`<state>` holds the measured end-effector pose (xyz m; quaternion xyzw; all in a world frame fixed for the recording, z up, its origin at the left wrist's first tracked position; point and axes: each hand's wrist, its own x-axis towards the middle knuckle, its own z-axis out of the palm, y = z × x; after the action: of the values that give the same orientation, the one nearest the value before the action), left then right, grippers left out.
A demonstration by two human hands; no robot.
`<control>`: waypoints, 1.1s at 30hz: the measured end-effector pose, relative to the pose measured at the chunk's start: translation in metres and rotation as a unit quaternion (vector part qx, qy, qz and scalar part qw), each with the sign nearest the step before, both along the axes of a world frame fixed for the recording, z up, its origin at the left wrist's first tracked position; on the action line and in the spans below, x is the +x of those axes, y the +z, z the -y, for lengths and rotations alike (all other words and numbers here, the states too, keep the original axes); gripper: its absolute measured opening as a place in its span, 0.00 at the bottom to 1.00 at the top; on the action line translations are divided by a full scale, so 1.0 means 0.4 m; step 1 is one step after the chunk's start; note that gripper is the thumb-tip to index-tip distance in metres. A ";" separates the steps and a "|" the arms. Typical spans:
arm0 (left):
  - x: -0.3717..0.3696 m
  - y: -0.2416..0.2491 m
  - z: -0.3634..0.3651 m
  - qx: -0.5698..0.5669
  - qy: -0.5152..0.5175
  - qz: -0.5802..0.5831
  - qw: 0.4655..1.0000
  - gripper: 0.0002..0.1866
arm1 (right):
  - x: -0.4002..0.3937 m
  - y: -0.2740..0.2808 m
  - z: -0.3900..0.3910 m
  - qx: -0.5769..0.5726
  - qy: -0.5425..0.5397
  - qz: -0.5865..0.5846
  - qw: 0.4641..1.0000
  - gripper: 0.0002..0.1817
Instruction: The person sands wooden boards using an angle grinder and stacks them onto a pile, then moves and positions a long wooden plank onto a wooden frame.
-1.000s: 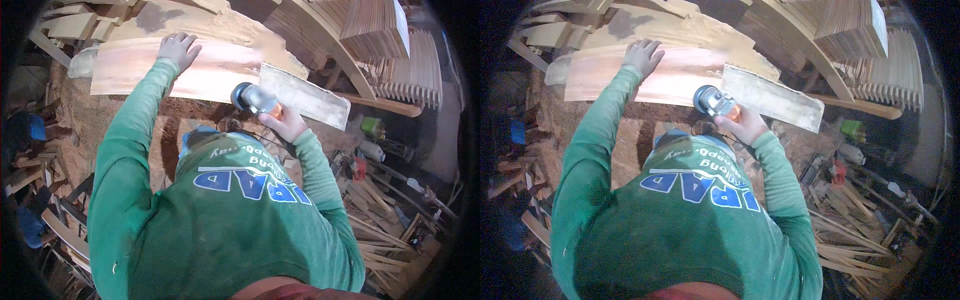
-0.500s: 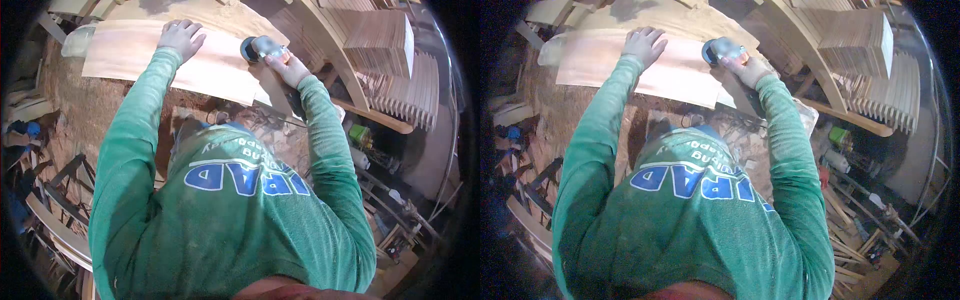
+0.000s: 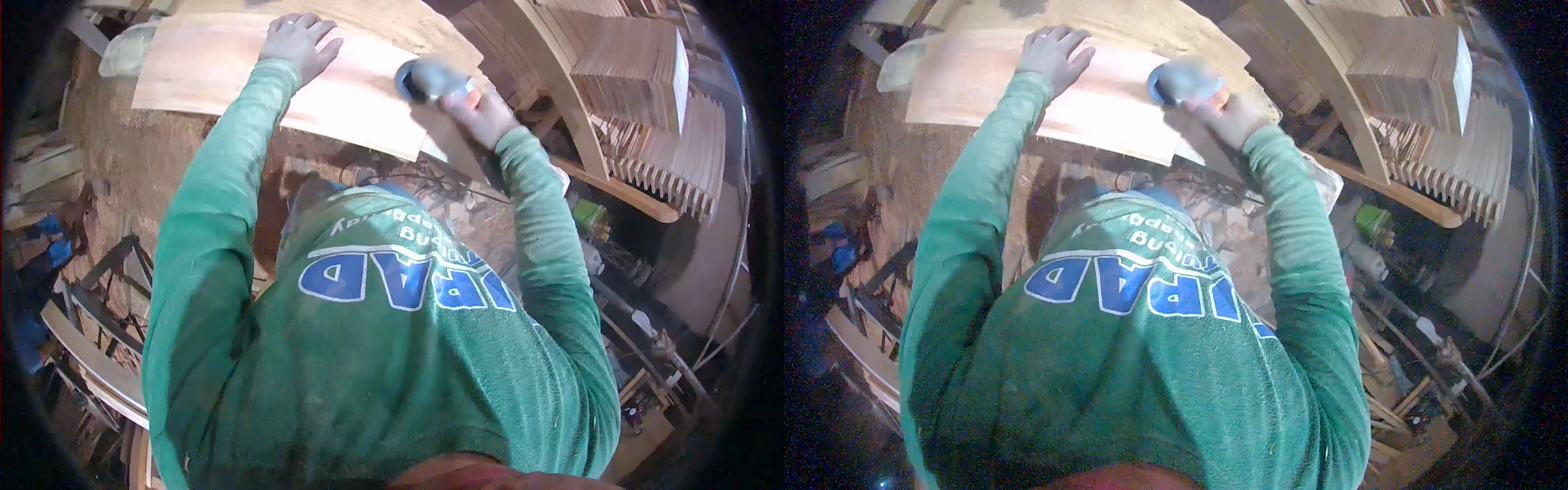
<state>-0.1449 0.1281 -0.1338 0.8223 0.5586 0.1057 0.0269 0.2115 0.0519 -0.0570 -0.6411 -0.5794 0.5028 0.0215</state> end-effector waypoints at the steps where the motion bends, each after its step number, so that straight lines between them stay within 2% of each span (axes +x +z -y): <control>1: 0.003 0.005 -0.003 -0.002 0.002 -0.003 1.000 0.22 | -0.052 0.065 0.033 -0.008 0.040 -0.018 0.999 0.31; 2: 0.004 0.006 -0.009 0.005 0.001 0.000 1.000 0.22 | -0.084 0.110 0.062 -0.017 0.083 -0.035 0.996 0.31; 4: 0.006 0.004 -0.003 0.012 0.001 0.004 1.000 0.23 | -0.091 0.111 0.115 -0.015 0.195 0.028 0.980 0.30; 5: 0.007 0.008 -0.004 -0.002 0.003 0.005 1.000 0.23 | -0.102 0.125 0.120 0.051 0.260 0.069 0.962 0.30; 8: 0.008 0.025 -0.004 -0.032 0.006 0.004 0.999 0.23 | -0.118 0.189 0.053 -0.106 0.110 -0.003 0.988 0.31; 9: 0.008 0.026 -0.003 -0.033 0.005 0.004 0.999 0.23 | -0.103 0.160 0.035 -0.025 0.061 -0.027 0.997 0.32; 10: 0.009 0.028 -0.003 -0.034 0.003 0.003 0.999 0.23 | -0.026 0.071 -0.041 -0.065 0.104 0.191 0.974 0.40; 11: 0.010 0.029 -0.002 -0.035 0.005 0.001 0.999 0.23 | 0.030 -0.011 -0.070 0.027 0.053 0.120 0.991 0.43; 12: 0.009 0.027 -0.003 -0.035 0.007 -0.001 0.999 0.23 | 0.007 0.039 -0.093 0.034 0.015 0.030 0.999 0.43; 14: 0.014 0.032 0.000 -0.038 0.009 -0.005 0.999 0.23 | -0.023 0.086 -0.096 -0.008 -0.041 0.085 0.995 0.40; 16: 0.014 0.043 0.000 -0.042 0.011 -0.010 0.999 0.23 | -0.032 0.067 -0.049 0.044 0.069 0.119 0.990 0.37; 17: 0.012 0.038 -0.002 -0.039 0.008 0.002 0.999 0.23 | -0.083 0.152 -0.020 0.001 0.115 0.119 0.986 0.34; 18: 0.011 0.040 -0.006 -0.038 0.007 0.006 0.999 0.23 | -0.047 0.061 0.025 0.047 0.121 0.022 0.991 0.33; 20: 0.011 0.039 -0.004 -0.041 0.004 0.013 0.999 0.23 | -0.075 0.104 0.045 0.107 0.119 -0.102 0.982 0.32; 22: 0.013 0.027 -0.003 -0.044 0.009 0.001 0.999 0.23 | -0.025 0.058 -0.007 -0.009 0.088 0.063 0.994 0.32; 23: 0.013 0.023 -0.007 -0.042 0.012 -0.005 0.999 0.23 | -0.030 0.086 -0.052 -0.029 0.077 0.183 0.980 0.34; 26: 0.010 0.016 -0.005 -0.030 0.008 -0.003 1.000 0.24 | -0.024 0.108 -0.102 -0.020 -0.027 0.074 0.997 0.37; 27: 0.010 0.017 -0.004 -0.029 0.009 -0.004 1.000 0.24 | 0.018 0.010 -0.101 -0.018 -0.037 0.126 0.991 0.35; 28: 0.011 0.016 -0.004 -0.028 0.009 -0.004 1.000 0.24 | 0.017 -0.021 -0.060 0.063 0.003 0.031 0.998 0.32; 30: 0.012 0.019 -0.007 -0.030 0.008 -0.001 1.000 0.24 | -0.038 0.028 0.040 0.035 0.025 0.024 0.999 0.30; 32: 0.011 0.034 -0.002 -0.037 0.004 0.003 0.999 0.23 | -0.110 0.143 0.109 -0.030 0.066 -0.022 0.997 0.30; 33: 0.009 0.030 0.001 -0.034 0.007 0.003 0.999 0.23 | -0.125 0.143 0.138 -0.004 0.091 -0.002 0.996 0.30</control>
<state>-0.1412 0.1277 -0.1218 0.8168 0.5674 0.0889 0.0556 0.1616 -0.0032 0.0000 -0.5850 -0.6335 0.5058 -0.0256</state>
